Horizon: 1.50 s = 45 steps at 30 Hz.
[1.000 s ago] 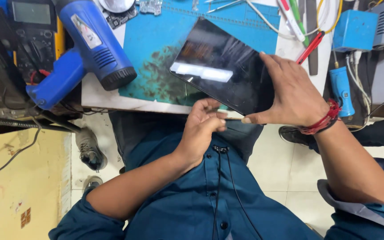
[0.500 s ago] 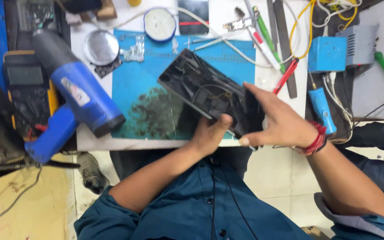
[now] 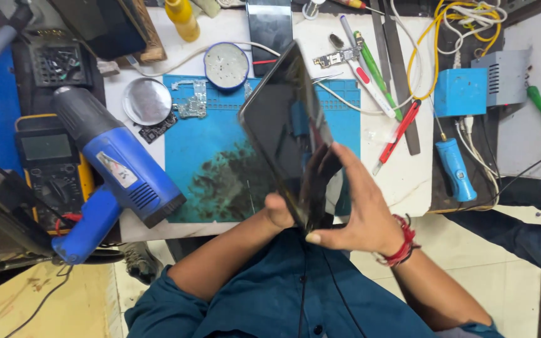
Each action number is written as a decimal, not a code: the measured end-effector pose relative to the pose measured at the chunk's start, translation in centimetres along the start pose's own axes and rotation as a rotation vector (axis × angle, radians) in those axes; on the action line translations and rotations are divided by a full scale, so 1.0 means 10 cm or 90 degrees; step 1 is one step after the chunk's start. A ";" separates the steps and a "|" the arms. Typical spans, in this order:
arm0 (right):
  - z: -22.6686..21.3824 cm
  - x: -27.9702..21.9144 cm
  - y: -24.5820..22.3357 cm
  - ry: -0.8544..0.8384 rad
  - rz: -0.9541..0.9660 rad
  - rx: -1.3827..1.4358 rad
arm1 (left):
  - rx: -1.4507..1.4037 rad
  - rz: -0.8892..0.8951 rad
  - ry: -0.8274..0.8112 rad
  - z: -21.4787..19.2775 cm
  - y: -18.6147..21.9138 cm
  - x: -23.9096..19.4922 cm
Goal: The person uses a heat gun to warm the edges of a tablet, then peels off the screen assembly. They place the screen aside and use a screwdriver and tweezers to disconnect and remove internal components from the tablet chassis.
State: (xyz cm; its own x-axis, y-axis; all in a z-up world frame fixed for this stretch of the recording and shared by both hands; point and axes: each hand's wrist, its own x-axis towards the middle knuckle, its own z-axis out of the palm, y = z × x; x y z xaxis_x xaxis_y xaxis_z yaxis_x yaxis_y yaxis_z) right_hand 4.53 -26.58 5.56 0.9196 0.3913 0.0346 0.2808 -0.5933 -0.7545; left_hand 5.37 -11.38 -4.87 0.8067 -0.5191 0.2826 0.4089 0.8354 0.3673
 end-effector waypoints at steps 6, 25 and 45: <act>0.12 -0.06 -0.23 -0.018 0.013 -0.015 | 0.251 0.020 0.066 0.02 0.51 -0.30; 0.31 -0.07 -0.34 -0.085 0.036 -0.022 | 0.363 0.110 0.047 -0.11 0.61 -0.61; 0.33 -0.05 -0.19 -0.090 0.037 -0.036 | 0.399 0.106 0.059 -0.10 0.62 -0.54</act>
State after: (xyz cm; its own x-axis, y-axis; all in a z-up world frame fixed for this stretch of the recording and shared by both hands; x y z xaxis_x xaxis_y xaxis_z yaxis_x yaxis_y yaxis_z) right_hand 2.60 -23.35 4.80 0.8885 0.4470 -0.1038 0.2464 -0.6556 -0.7138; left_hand 3.95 -3.18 -5.00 0.8828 -0.3507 0.3124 -0.0280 0.6246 0.7804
